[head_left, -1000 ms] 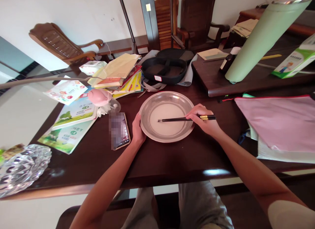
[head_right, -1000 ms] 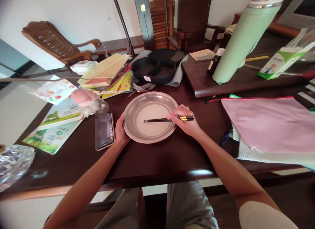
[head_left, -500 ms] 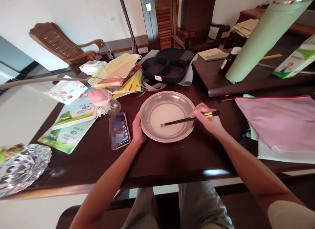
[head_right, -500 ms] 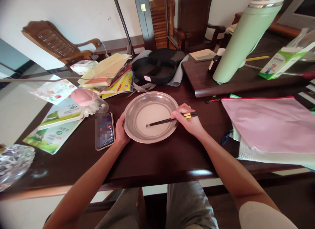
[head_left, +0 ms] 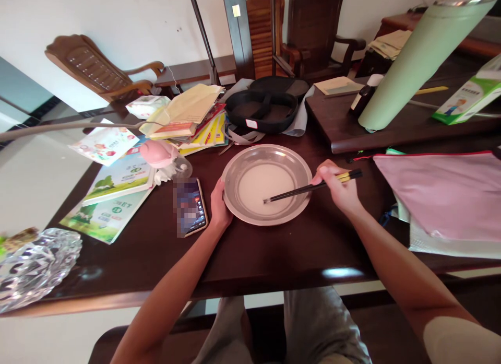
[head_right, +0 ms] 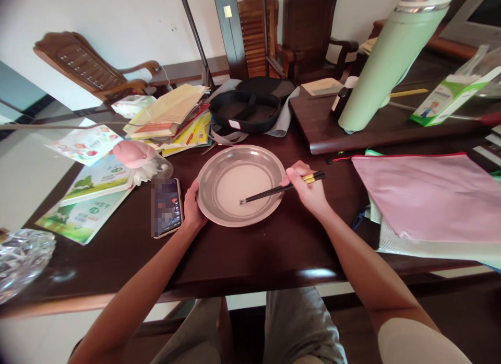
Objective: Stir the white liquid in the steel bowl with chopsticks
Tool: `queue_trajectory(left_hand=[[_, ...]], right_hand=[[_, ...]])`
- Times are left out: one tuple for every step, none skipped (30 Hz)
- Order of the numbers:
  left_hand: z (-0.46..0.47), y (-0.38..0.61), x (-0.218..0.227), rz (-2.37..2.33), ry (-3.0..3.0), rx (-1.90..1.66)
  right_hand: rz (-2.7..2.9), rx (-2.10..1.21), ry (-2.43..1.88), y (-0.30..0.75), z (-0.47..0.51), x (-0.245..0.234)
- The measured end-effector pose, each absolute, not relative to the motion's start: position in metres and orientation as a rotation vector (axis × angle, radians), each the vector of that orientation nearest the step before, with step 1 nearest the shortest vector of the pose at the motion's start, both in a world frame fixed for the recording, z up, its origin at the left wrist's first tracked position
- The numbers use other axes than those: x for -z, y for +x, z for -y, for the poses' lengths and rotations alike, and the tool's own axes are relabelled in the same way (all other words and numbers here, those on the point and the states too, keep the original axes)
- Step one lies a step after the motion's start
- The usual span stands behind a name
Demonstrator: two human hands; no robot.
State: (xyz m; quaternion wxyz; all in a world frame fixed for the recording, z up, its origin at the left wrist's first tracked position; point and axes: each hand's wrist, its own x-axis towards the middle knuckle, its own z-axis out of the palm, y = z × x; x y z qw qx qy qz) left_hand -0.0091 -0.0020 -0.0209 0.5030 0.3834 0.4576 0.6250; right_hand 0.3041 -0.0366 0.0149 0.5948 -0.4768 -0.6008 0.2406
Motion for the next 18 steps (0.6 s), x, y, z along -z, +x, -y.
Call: queue_trajectory(left_hand=[[0.002,-0.009,0.021,-1.105,0.920,-1.513],[0.001,-0.009,0.021,-1.105,0.914,-1.517],[0.001,-0.009,0.022,-1.106,0.909,-1.518],[0.001,-0.009,0.022,-1.105,0.906,-1.517],[0.000,-0.009,0.023,-1.103,0.903,-1.516],[0.000,-0.009,0.023,-1.099,0.900,-1.516],[-0.001,-0.010,0.024,-1.095,0.900,-1.519],[-0.002,-0.010,0.025,-1.093,0.902,-1.525],[-0.003,-0.010,0.026,-1.092,0.909,-1.529],[-0.003,-0.010,0.027,-1.090,0.919,-1.530],[-0.004,-0.011,0.028,-1.088,0.926,-1.525],[-0.005,-0.011,0.029,-1.086,0.926,-1.518],[-0.006,-0.012,0.030,-1.085,0.923,-1.514],[-0.006,-0.012,0.031,-1.084,0.923,-1.511],[-0.007,-0.013,0.032,-1.082,0.924,-1.508],[-0.007,-0.013,0.033,-1.080,0.928,-1.506],[-0.007,-0.014,0.034,-1.077,0.932,-1.500],[-0.007,-0.014,0.034,-1.077,0.934,-1.494]], right_hand=[[1.455,-0.571,-1.107,0.301,0.037,-0.015],[1.502,-0.570,-1.107,0.299,0.037,-0.015],[1.532,-0.568,-1.109,0.298,0.036,-0.015],[1.539,-0.565,-1.114,0.297,0.035,-0.015],[1.523,-0.566,-1.121,0.298,0.033,-0.014],[1.490,-0.572,-1.127,0.300,0.031,-0.014],[1.450,-0.582,-1.129,0.301,0.029,-0.013],[1.415,-0.594,-1.124,0.302,0.028,-0.013],[1.394,-0.606,-1.111,0.303,0.026,-0.014],[1.390,-0.617,-1.094,0.302,0.025,-0.015],[1.405,-0.631,-1.075,0.300,0.023,-0.018],[1.436,-0.642,-1.059,0.297,0.021,-0.021],[1.476,-0.666,-1.057,0.294,0.018,-0.024],[1.537,-0.694,-1.060,0.290,0.014,-0.028],[1.593,-0.703,-1.069,0.287,0.010,-0.033],[1.639,-0.689,-1.082,0.285,0.005,-0.037],[1.673,-0.658,-1.093,0.285,0.000,-0.041],[1.701,-0.638,-1.099,0.286,-0.004,-0.045]])
